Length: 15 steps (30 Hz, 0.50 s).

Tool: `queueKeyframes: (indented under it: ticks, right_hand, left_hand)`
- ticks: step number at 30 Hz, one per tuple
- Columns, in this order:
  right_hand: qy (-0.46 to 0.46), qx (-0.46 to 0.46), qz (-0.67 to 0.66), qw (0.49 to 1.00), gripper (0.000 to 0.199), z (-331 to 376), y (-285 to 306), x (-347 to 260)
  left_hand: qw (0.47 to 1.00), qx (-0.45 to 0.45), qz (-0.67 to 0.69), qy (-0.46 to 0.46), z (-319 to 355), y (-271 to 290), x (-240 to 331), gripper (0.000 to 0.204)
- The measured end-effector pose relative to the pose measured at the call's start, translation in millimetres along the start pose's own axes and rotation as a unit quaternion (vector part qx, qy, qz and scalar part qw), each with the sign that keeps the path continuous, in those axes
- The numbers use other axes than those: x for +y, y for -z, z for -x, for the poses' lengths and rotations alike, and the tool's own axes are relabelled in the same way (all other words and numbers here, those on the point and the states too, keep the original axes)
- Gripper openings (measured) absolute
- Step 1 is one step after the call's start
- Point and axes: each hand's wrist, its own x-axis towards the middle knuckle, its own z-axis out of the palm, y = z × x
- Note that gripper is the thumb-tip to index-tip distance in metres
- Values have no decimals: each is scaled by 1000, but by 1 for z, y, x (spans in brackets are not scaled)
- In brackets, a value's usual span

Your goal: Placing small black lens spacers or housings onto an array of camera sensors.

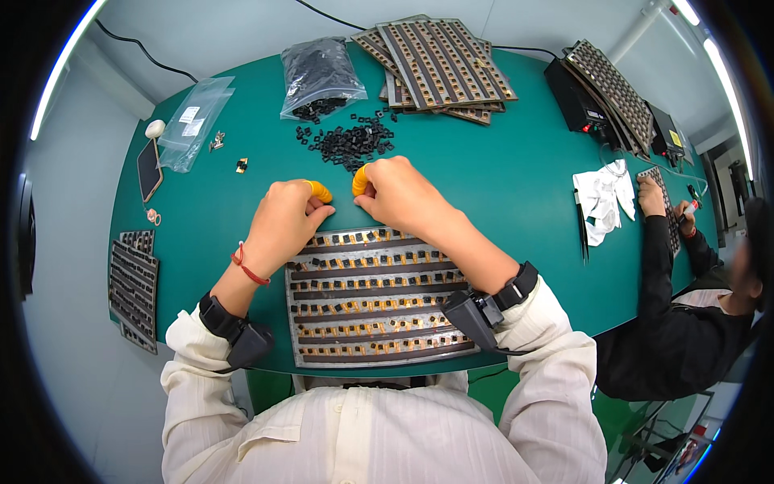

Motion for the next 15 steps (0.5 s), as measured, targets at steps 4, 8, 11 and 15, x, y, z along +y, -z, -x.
queueKeyframes:
  ticks: [4,8,11,15]
  right_hand:
    - [-8,-5,-1,1000,18,-2,1,-1]
    - [12,14,25,1000,15,3,0,-1]
    - [50,42,40,997,14,21,4,-1]
    - [23,38,-3,999,13,63,26,-15]
  left_hand:
    - [998,-24,-7,64,-3,3,4,15]
    - [997,-36,22,58,-1,4,4,14]
    - [996,-35,80,4,22,12,21,14]
    - [989,-73,84,-98,67,8,39,12]
